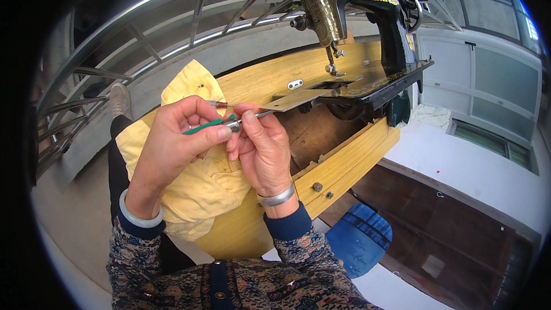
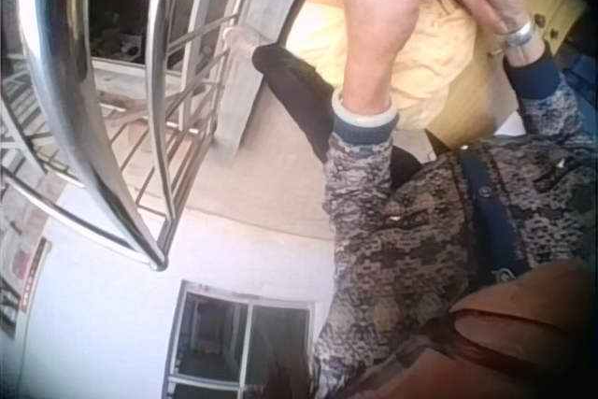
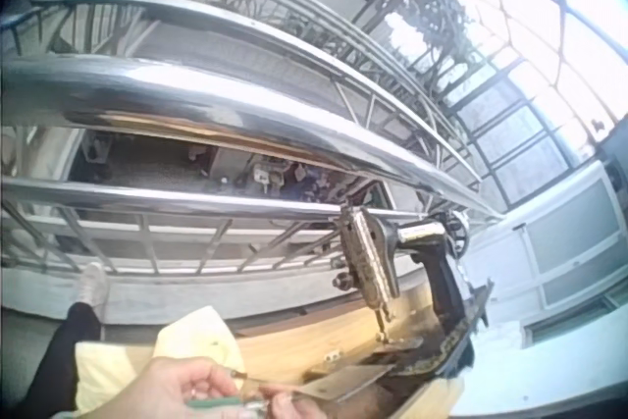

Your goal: The person repairs a sewing machine by inserting a needle and tightening screws with a screwdriver. They manipulate the needle and screwdriver to adjust components under the presser foot area.

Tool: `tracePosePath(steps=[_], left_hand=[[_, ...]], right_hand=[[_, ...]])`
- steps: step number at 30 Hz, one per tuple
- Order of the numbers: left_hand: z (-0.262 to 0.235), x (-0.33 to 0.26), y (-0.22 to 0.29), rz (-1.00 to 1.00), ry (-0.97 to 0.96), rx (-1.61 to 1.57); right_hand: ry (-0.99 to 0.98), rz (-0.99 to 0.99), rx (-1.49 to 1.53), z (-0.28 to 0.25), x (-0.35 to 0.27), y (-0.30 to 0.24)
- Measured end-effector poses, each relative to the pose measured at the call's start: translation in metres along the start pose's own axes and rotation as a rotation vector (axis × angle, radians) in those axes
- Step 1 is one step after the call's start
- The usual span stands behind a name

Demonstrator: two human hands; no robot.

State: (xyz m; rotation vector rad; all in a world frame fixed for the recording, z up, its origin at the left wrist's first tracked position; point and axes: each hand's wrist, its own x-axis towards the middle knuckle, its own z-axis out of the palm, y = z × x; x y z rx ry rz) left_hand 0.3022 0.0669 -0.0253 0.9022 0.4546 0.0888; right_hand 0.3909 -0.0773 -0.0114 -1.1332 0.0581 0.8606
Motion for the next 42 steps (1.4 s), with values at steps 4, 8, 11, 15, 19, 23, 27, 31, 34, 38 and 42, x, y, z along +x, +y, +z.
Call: tracePosePath(steps=[4, 8, 11, 15, 19, 23, 27, 31, 34, 38, 42], left_hand=[[-0.002, 0.003, 0.006, -0.072, -0.005, 0.011], [-0.007, 0.006, 0.006, -0.138, -0.039, -0.023], [-0.008, 0.007, 0.003, -0.168, -0.046, -0.065], [-0.009, 0.008, 0.000, -0.173, -0.057, -0.098], [-0.009, 0.006, 0.001, -0.180, -0.060, -0.125], [-0.008, 0.006, 0.000, -0.185, -0.073, -0.099], [-0.012, 0.008, 0.001, -0.217, -0.113, -0.096], [-0.010, 0.007, 0.002, -0.226, -0.123, -0.063], [0.002, -0.003, -0.001, 0.059, 0.016, 0.115], [0.004, -0.005, 0.000, 0.184, 0.021, 0.365], [0.001, -0.003, 0.007, 0.081, -0.015, 0.272]], right_hand=[[-0.027, -0.043, -0.011, 0.001, 0.000, 0.001], [0.041, -0.041, -0.029, -0.003, 0.002, 0.006], [0.074, -0.070, -0.089, -0.006, 0.002, 0.008], [0.020, -0.064, -0.169, -0.006, 0.000, 0.001], [0.073, -0.023, -0.147, 0.000, -0.001, -0.003], [0.022, -0.008, -0.119, -0.002, 0.000, -0.002], [0.035, -0.040, -0.162, -0.006, 0.002, 0.000], [0.088, -0.048, -0.204, -0.005, -0.002, 0.000], [0.103, -0.087, -0.197, -0.001, -0.004, -0.001], [0.121, -0.047, -0.176, 0.003, -0.006, -0.006], [0.064, 0.014, -0.074, 0.006, -0.006, -0.010]])
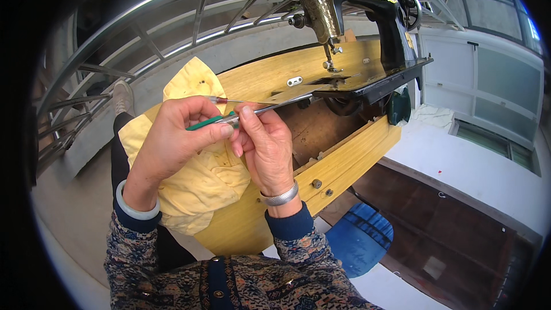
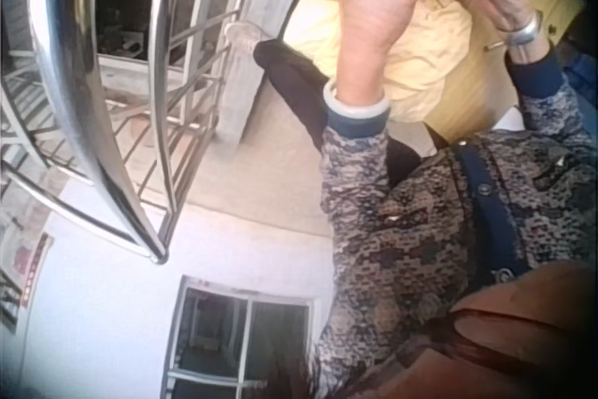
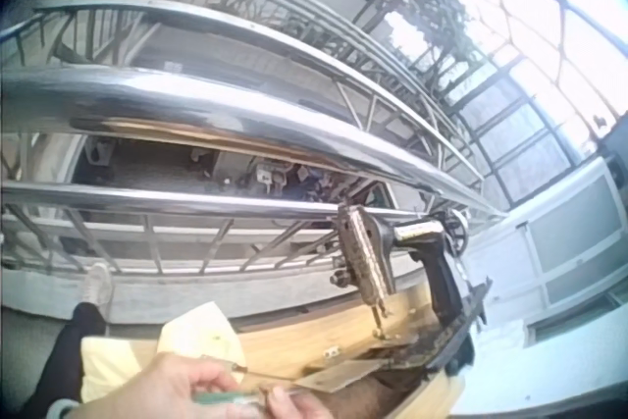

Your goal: The person repairs a sewing machine by inserting a needle and tightening screws with a screwdriver. They manipulate the needle and screwdriver to adjust components under the presser foot area.

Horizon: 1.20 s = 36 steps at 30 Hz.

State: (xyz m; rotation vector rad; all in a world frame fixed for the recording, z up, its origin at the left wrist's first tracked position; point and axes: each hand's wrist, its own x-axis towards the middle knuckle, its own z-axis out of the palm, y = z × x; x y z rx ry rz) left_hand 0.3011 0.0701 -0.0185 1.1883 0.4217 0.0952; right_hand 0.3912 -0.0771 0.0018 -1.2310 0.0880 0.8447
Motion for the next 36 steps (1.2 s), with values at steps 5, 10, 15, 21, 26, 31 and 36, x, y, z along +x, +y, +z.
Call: tracePosePath(steps=[5, 10, 15, 21, 26, 31, 36], left_hand=[[-0.009, 0.007, 0.012, -0.290, -0.111, -0.134], [-0.007, 0.007, 0.013, -0.318, -0.128, -0.124], [0.006, -0.013, 0.010, 0.283, 0.066, 0.563], [0.004, -0.001, 0.005, 0.148, 0.064, 0.394], [-0.003, 0.009, 0.006, -0.136, -0.002, 0.159], [-0.007, 0.010, 0.012, -0.297, -0.077, -0.029], [0.001, 0.003, 0.007, 0.048, 0.007, 0.089]], right_hand=[[-0.050, 0.023, 0.054, -0.003, 0.004, -0.002], [-0.039, -0.020, 0.022, -0.010, 0.006, 0.009], [-0.048, -0.066, 0.061, -0.013, 0.005, 0.011], [-0.035, -0.045, 0.005, -0.010, 0.004, 0.007], [-0.064, -0.002, -0.032, -0.014, 0.004, -0.001], [-0.054, -0.042, 0.024, -0.010, 0.005, 0.007], [-0.014, -0.087, 0.032, -0.008, 0.002, 0.010]])
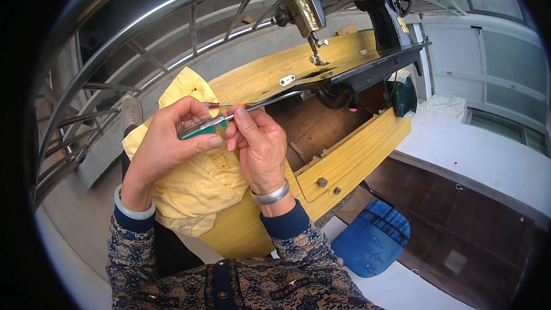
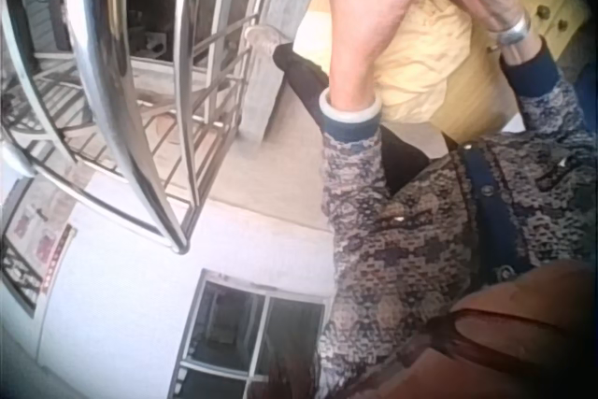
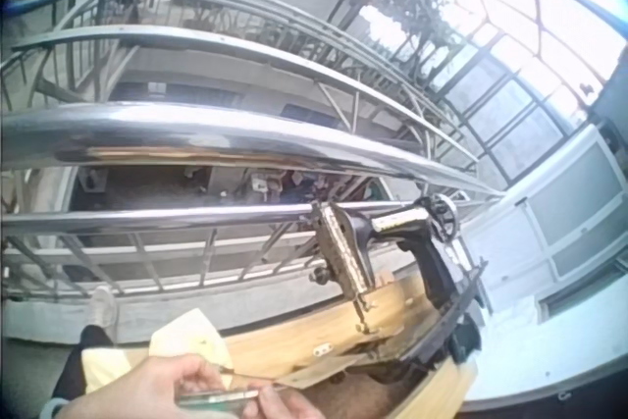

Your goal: The person repairs a sewing machine by inserting a needle and tightening screws with a screwdriver. They manipulate the needle and screwdriver to adjust components under the presser foot area.

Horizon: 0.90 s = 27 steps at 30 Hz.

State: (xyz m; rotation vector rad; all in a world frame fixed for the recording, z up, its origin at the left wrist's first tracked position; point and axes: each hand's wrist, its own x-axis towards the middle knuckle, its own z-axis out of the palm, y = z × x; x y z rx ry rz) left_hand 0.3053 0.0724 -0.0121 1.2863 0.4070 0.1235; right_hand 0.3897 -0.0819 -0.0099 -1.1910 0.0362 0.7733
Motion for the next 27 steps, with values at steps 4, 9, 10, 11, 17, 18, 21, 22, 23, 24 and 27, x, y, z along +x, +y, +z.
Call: tracePosePath(steps=[4, 9, 10, 11, 17, 18, 21, 22, 23, 24, 27], left_hand=[[-0.002, -0.001, -0.001, -0.011, -0.031, 0.050], [-0.001, -0.002, 0.000, -0.004, -0.008, 0.039], [-0.001, -0.001, 0.000, -0.007, -0.011, 0.046], [-0.002, -0.001, 0.000, 0.001, -0.012, 0.053], [-0.001, -0.002, 0.001, -0.074, -0.010, -0.071], [-0.001, -0.002, 0.000, -0.105, -0.013, -0.076], [-0.002, -0.001, -0.002, -0.164, -0.025, -0.139], [-0.002, -0.002, -0.003, -0.185, -0.031, -0.176], [-0.002, -0.002, -0.004, -0.208, -0.035, -0.210], [-0.003, -0.001, -0.006, -0.234, -0.050, -0.246], [-0.005, 0.001, -0.010, -0.294, -0.078, -0.345]], right_hand=[[-0.055, 0.059, -0.050, -0.004, -0.001, -0.010], [0.327, -0.063, -0.502, -0.037, -0.009, -0.047], [0.309, -0.186, -0.520, -0.044, -0.005, -0.051], [0.348, -0.283, -0.543, -0.050, 0.000, -0.054], [0.354, -0.390, -0.394, -0.065, 0.023, -0.058], [0.360, -0.408, -0.409, -0.064, 0.023, -0.058], [0.394, -0.413, -0.423, -0.062, 0.023, -0.056], [0.404, -0.422, -0.428, -0.061, 0.023, -0.056], [0.408, -0.436, -0.433, -0.061, 0.024, -0.055], [0.412, -0.449, -0.438, -0.062, 0.024, -0.054], [0.404, -0.455, -0.462, -0.063, 0.025, -0.053]])
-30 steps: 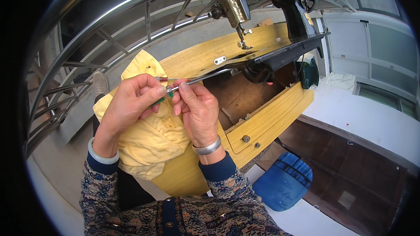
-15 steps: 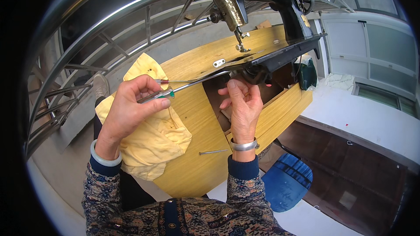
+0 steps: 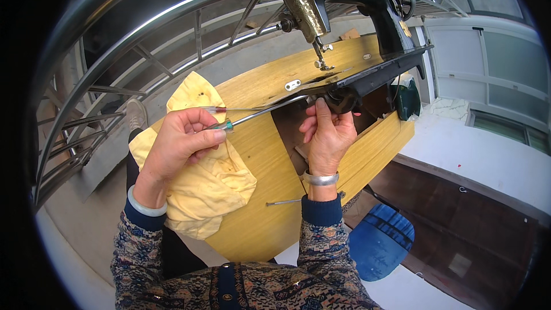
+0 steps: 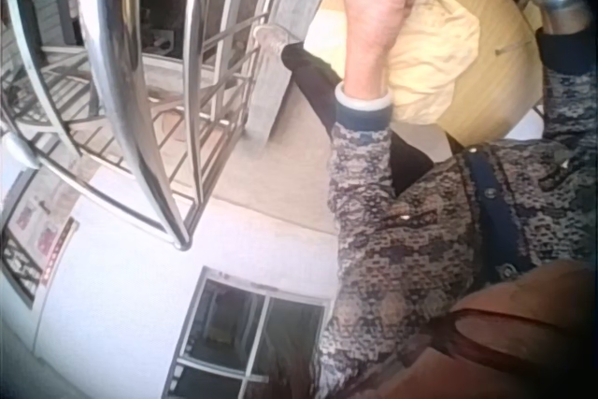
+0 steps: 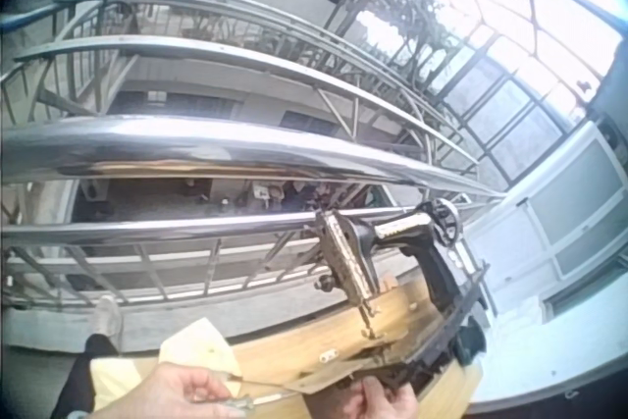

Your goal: The person repairs a sewing machine by inserting a needle and tightening screws with a screwdriver. They manipulate the needle and screwdriver to adjust components under the presser foot area.

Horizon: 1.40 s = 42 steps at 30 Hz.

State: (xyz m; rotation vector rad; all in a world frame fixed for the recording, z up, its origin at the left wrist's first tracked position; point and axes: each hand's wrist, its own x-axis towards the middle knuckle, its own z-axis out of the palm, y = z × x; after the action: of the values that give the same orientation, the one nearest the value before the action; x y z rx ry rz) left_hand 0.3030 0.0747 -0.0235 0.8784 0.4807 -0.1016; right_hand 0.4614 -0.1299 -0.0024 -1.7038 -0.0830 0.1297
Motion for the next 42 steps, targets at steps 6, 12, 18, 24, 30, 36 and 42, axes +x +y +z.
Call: tracePosePath(steps=[6, 12, 18, 24, 30, 36, 42], left_hand=[[-0.007, 0.006, 0.002, -0.096, -0.054, -0.065], [-0.016, 0.012, 0.012, -0.202, -0.192, -0.108], [-0.010, 0.008, 0.016, -0.205, -0.184, -0.057], [0.003, -0.012, 0.022, -0.163, -0.066, 0.158], [0.005, -0.031, 0.013, -0.163, -0.005, 0.103], [0.005, -0.032, 0.005, -0.141, -0.014, 0.071], [0.008, -0.038, 0.007, -0.121, 0.003, 0.040]], right_hand=[[-0.003, 0.018, 0.022, 0.000, -0.001, -0.001], [-0.005, 0.046, 0.029, 0.001, -0.001, -0.003], [-0.016, 0.065, 0.035, 0.000, -0.001, -0.002], [-0.038, 0.071, -0.001, -0.003, 0.001, -0.003], [-0.028, 0.032, -0.004, -0.001, 0.000, 0.000], [-0.020, 0.037, -0.002, -0.002, 0.000, 0.002], [-0.033, 0.040, 0.022, -0.003, -0.001, 0.000]])
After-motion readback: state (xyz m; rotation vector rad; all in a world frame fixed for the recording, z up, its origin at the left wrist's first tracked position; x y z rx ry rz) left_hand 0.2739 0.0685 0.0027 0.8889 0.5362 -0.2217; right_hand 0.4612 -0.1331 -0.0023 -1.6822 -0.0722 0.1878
